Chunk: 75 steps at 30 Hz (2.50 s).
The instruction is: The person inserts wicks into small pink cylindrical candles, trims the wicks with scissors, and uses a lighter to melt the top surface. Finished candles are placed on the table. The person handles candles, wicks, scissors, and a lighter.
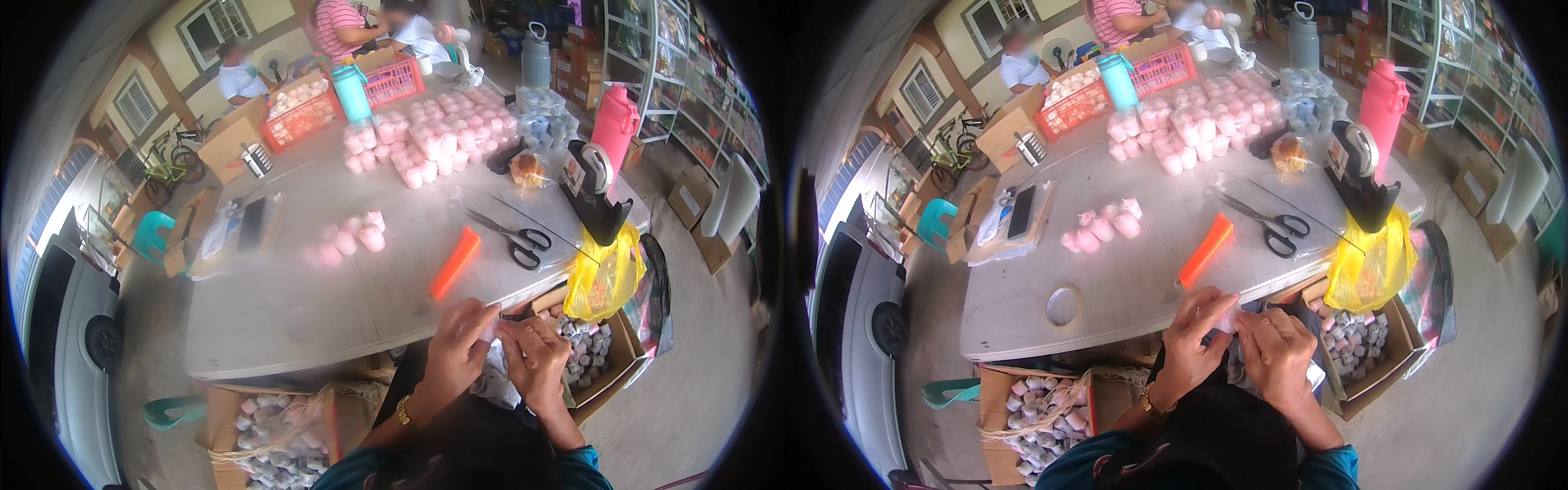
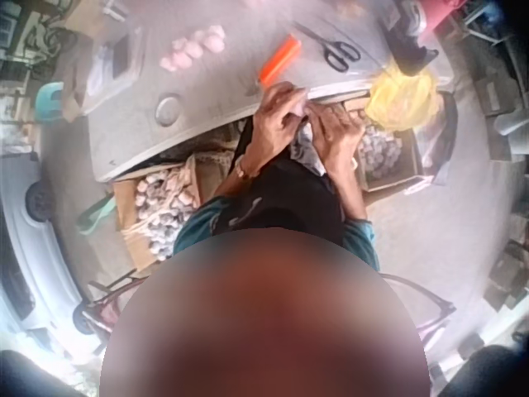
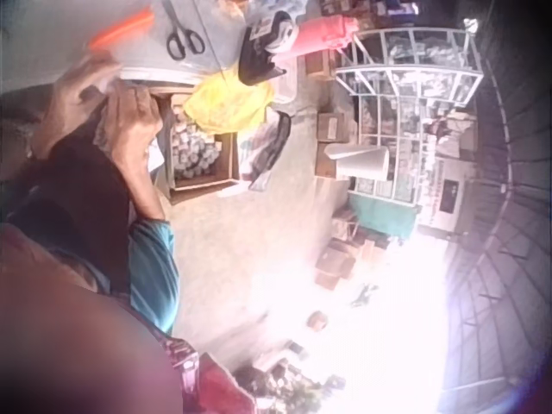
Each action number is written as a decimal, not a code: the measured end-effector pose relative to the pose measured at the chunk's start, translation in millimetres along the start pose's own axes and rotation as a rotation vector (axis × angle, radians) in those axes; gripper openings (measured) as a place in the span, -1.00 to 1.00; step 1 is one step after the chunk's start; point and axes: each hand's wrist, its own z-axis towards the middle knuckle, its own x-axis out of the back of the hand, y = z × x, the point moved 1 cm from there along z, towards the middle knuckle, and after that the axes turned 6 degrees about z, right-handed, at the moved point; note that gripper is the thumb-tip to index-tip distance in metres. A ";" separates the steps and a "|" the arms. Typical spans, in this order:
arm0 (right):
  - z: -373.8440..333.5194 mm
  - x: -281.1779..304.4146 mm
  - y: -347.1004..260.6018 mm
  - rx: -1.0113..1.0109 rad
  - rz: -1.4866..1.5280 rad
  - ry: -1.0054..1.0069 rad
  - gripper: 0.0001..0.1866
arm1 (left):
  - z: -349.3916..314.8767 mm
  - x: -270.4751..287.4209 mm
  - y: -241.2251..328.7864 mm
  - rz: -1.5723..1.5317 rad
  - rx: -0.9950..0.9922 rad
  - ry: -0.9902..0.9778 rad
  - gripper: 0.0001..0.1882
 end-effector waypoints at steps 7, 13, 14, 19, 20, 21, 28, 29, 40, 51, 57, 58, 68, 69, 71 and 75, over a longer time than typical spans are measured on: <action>-2.3 7.4 4.1 -0.005 0.018 0.053 -0.82 | 1.7 -5.9 5.9 -0.009 -0.004 -0.016 -0.45; -5.1 11.5 1.5 -0.119 0.039 -0.013 -0.76 | 2.2 -14.0 6.2 -0.014 -0.018 -0.039 -0.39; -5.4 12.8 1.4 -0.117 0.035 -0.034 -0.74 | 1.9 -14.6 5.7 -0.019 -0.020 -0.045 -0.38; -3.2 16.9 4.7 -0.088 0.057 -0.087 -0.71 | 1.7 -13.0 4.3 0.009 -0.032 -0.054 -0.37; -2.2 17.0 5.9 -0.083 0.084 -0.089 -0.72 | 1.9 -12.7 4.5 0.010 -0.032 -0.058 -0.37; -1.0 17.4 7.4 -0.079 0.110 -0.091 -0.73 | 2.3 -11.9 4.6 0.017 -0.031 -0.044 -0.38; -2.4 17.7 8.4 -0.189 0.137 -0.107 -0.83 | 2.3 -9.1 6.1 0.008 -0.027 -0.035 -0.41; -2.5 18.1 8.6 -0.188 0.125 -0.104 -0.82 | 2.0 -8.7 6.0 0.002 -0.028 -0.042 -0.42; -2.7 22.8 10.4 -0.104 0.222 -0.163 -0.78 | -3.3 -5.0 -0.4 0.024 -0.031 -0.053 -0.42; -10.7 19.7 22.4 -0.220 0.262 -0.166 -0.74 | -3.5 -12.8 4.7 0.024 -0.020 -0.134 -0.47; -21.0 24.1 40.8 -0.266 0.323 -0.168 -0.82 | -8.4 -21.4 -5.7 -0.085 0.150 -0.216 -0.44; -22.5 25.0 44.2 -0.278 0.336 -0.134 -0.79 | -8.6 -21.7 -7.7 -0.127 0.171 -0.284 -0.42; -26.2 36.9 62.5 -0.266 0.360 -0.079 -0.76 | 0.5 -27.5 -14.1 -0.497 0.341 -0.483 -0.47; -26.1 37.1 62.2 -0.277 0.367 -0.084 -0.75 | -0.1 -28.3 -14.9 -0.502 0.373 -0.487 -0.47; -26.3 37.3 61.6 -0.278 0.365 -0.103 -0.73 | -1.7 -29.2 -17.6 -0.509 0.430 -0.490 -0.47; -26.8 35.2 62.0 -0.271 0.375 -0.142 -0.70 | -4.2 -26.9 -23.4 -0.611 0.488 -0.483 -0.49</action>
